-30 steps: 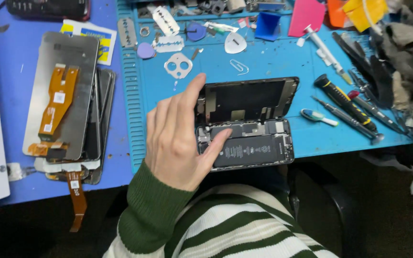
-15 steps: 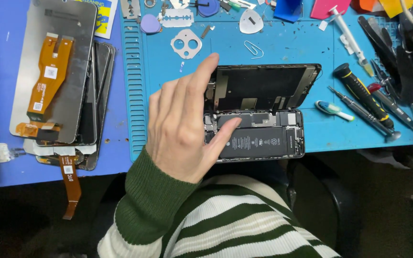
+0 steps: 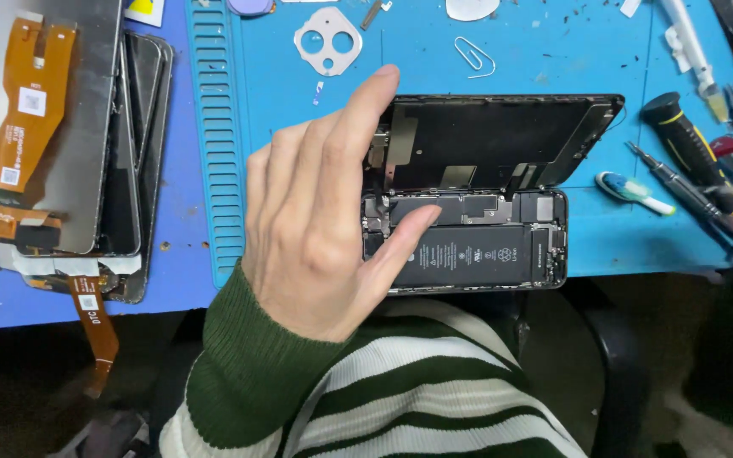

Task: Dismantling a smartphone by removing internal screws and disconnecting cables.

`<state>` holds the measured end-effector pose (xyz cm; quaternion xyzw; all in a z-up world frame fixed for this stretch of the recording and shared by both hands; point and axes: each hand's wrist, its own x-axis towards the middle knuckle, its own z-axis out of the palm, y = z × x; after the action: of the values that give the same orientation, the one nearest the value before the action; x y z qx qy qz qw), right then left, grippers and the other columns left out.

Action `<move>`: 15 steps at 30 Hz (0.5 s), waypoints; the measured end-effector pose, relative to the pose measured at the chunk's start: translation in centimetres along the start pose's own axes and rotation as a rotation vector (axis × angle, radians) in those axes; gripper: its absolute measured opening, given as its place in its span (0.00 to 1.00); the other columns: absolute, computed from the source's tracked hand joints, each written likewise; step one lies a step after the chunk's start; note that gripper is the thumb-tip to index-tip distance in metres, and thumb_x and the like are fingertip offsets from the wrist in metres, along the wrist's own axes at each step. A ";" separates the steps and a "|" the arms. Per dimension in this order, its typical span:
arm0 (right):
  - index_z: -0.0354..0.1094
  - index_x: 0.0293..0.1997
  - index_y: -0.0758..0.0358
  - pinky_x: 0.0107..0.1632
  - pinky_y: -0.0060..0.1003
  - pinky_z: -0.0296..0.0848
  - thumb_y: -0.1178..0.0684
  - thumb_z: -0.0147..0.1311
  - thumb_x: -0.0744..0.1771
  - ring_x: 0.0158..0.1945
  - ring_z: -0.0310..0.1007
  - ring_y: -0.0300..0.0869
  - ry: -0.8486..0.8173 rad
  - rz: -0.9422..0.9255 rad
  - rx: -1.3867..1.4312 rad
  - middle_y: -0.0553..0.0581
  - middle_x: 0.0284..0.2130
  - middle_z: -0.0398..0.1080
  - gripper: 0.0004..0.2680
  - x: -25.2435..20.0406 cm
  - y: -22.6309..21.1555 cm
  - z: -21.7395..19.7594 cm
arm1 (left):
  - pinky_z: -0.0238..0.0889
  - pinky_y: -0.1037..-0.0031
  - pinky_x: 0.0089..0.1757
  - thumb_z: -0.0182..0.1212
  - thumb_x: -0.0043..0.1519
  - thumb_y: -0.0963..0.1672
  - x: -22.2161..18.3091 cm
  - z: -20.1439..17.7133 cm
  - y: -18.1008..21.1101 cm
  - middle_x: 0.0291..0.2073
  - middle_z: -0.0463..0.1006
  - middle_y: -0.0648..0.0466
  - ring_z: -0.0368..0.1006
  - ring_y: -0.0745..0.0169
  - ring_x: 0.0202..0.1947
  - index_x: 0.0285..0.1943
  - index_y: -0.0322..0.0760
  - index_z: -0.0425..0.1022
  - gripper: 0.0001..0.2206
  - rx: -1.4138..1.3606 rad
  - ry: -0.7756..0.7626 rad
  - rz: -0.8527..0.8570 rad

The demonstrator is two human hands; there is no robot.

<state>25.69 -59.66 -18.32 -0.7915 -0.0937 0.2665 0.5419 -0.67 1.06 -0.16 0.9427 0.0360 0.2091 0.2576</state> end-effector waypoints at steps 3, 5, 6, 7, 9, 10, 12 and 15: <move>0.56 0.68 0.64 0.53 0.39 0.77 0.45 0.35 0.78 0.48 0.74 0.48 0.074 -0.151 -0.179 0.63 0.55 0.65 0.15 -3.8 -16.0 18.9 | 0.60 0.64 0.53 0.73 0.70 0.49 0.1 0.0 0.0 0.67 0.74 0.50 0.72 0.48 0.55 0.73 0.32 0.59 0.31 -0.009 -0.007 -0.009; 0.53 0.68 0.78 0.52 0.41 0.77 0.52 0.32 0.77 0.46 0.73 0.54 0.140 -0.300 -0.313 0.72 0.57 0.61 0.16 -5.4 -22.6 25.0 | 0.60 0.64 0.54 0.72 0.70 0.50 0.0 0.0 0.1 0.67 0.74 0.50 0.72 0.48 0.55 0.73 0.32 0.59 0.31 -0.010 -0.018 -0.020; 0.55 0.64 0.77 0.51 0.39 0.73 0.55 0.38 0.76 0.38 0.68 0.49 0.167 -0.345 -0.371 0.72 0.55 0.65 0.12 -5.6 -23.8 26.4 | 0.60 0.64 0.55 0.72 0.70 0.50 0.0 0.0 0.1 0.68 0.74 0.51 0.73 0.49 0.56 0.74 0.32 0.58 0.31 -0.011 -0.021 -0.024; 0.57 0.60 0.76 0.49 0.36 0.69 0.59 0.45 0.74 0.30 0.63 0.43 0.193 -0.390 -0.429 0.73 0.54 0.70 0.09 -5.7 -25.0 27.7 | 0.60 0.64 0.55 0.73 0.70 0.50 0.0 0.0 0.1 0.68 0.74 0.51 0.73 0.50 0.57 0.74 0.32 0.58 0.32 -0.011 -0.023 -0.028; 0.49 0.61 0.72 0.58 0.45 0.72 0.63 0.46 0.74 0.41 0.69 0.53 0.158 -0.489 -0.405 0.76 0.50 0.69 0.10 -5.3 -25.8 29.3 | 0.60 0.64 0.55 0.73 0.70 0.50 0.1 -0.1 0.1 0.69 0.73 0.50 0.73 0.49 0.57 0.74 0.32 0.58 0.32 -0.007 -0.028 -0.026; 0.42 0.63 0.67 0.67 0.53 0.75 0.67 0.48 0.74 0.52 0.76 0.62 0.124 -0.587 -0.379 0.80 0.47 0.68 0.15 -5.1 -26.3 30.2 | 0.60 0.64 0.55 0.73 0.70 0.50 0.1 -0.2 0.1 0.69 0.72 0.50 0.73 0.48 0.57 0.74 0.31 0.59 0.32 -0.002 -0.033 -0.023; 0.41 0.62 0.68 0.67 0.54 0.74 0.66 0.47 0.74 0.52 0.75 0.63 0.125 -0.591 -0.381 0.81 0.48 0.67 0.14 -5.0 -26.0 30.1 | 0.60 0.64 0.56 0.73 0.70 0.50 0.1 -0.2 0.1 0.69 0.73 0.50 0.73 0.48 0.57 0.74 0.31 0.58 0.32 -0.005 -0.036 -0.025; 0.41 0.60 0.68 0.68 0.57 0.74 0.67 0.48 0.73 0.52 0.75 0.64 0.122 -0.587 -0.361 0.82 0.48 0.67 0.14 -4.9 -26.4 30.8 | 0.61 0.64 0.55 0.74 0.70 0.50 0.1 -0.2 0.0 0.68 0.74 0.50 0.73 0.49 0.57 0.74 0.31 0.58 0.32 -0.010 -0.035 -0.024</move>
<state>9.13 -26.44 -1.09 -0.8284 -0.3303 0.0307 0.4514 -0.64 1.15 0.00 0.9445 0.0415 0.1895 0.2651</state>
